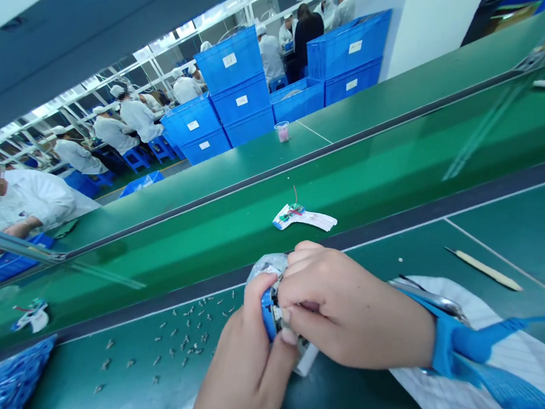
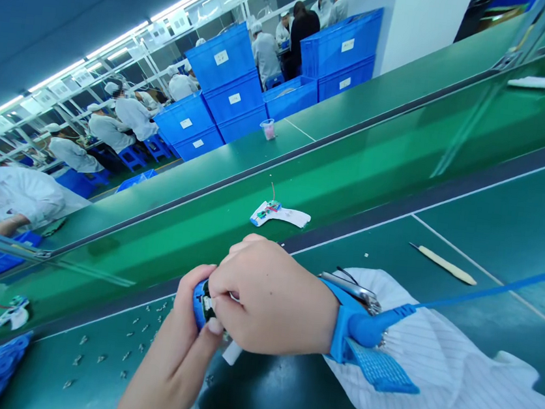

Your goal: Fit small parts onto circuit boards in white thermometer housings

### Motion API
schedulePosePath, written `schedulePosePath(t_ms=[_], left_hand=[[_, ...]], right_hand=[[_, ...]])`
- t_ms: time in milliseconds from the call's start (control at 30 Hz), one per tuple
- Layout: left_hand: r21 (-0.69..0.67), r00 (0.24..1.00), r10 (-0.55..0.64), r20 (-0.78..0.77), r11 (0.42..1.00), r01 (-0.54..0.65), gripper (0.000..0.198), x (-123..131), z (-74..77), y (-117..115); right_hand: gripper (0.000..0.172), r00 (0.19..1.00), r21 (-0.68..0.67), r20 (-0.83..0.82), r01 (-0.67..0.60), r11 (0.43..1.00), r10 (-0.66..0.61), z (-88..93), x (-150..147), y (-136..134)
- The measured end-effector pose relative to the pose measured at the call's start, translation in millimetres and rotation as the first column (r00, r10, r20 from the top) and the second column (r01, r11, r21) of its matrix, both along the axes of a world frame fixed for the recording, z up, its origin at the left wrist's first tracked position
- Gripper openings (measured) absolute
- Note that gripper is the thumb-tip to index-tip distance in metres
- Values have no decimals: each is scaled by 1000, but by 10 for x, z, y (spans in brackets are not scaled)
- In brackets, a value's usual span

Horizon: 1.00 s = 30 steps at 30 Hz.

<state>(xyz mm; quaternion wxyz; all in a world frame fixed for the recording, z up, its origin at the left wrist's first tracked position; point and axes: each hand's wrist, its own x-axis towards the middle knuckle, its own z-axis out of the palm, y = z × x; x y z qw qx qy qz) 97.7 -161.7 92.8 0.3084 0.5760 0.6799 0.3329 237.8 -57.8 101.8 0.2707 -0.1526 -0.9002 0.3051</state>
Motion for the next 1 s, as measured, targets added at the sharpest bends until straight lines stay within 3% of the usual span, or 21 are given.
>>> schedulePosePath(t_ms=[167,400,600,633,700,733,800,833,933,1000], left_hand=[[-44,991,29,-132,998,-35,39,104,7,-2],[16,927,157,-341,987,-161,45,204,-50,6],[-24,976,96,-196,994,-103,51,147,-44,49],[-5,977,105,-184,994,-108,55,136,-47,55],[39,972,152,-177,988,-148,61,116,-58,61],[54,969,175,-174,984,-168,62,106,-64,62],[64,969,179,-173,983,-170,62,88,-79,63],[64,970,170,-176,985,-161,61,81,-86,65],[48,975,91,-202,995,-83,56,65,-105,74],[15,975,22,-219,1000,-19,53,57,-113,81]], right_hand=[[27,1000,-30,12,-23,999,24,2,-8,-16],[26,998,-179,42,-37,983,45,-31,-42,38],[21,978,-294,167,-76,953,129,-5,-27,223],[21,979,-271,181,-38,962,90,-8,-8,303],[24,960,-204,225,216,955,-170,-31,64,512],[26,901,-168,248,402,900,-356,-54,119,638],[27,668,-101,289,733,672,-685,-130,258,907],[29,557,-75,295,824,562,-777,-182,334,1041],[32,324,-32,329,943,333,-887,-392,516,1375],[30,272,-28,383,959,283,-883,-564,562,1505]])
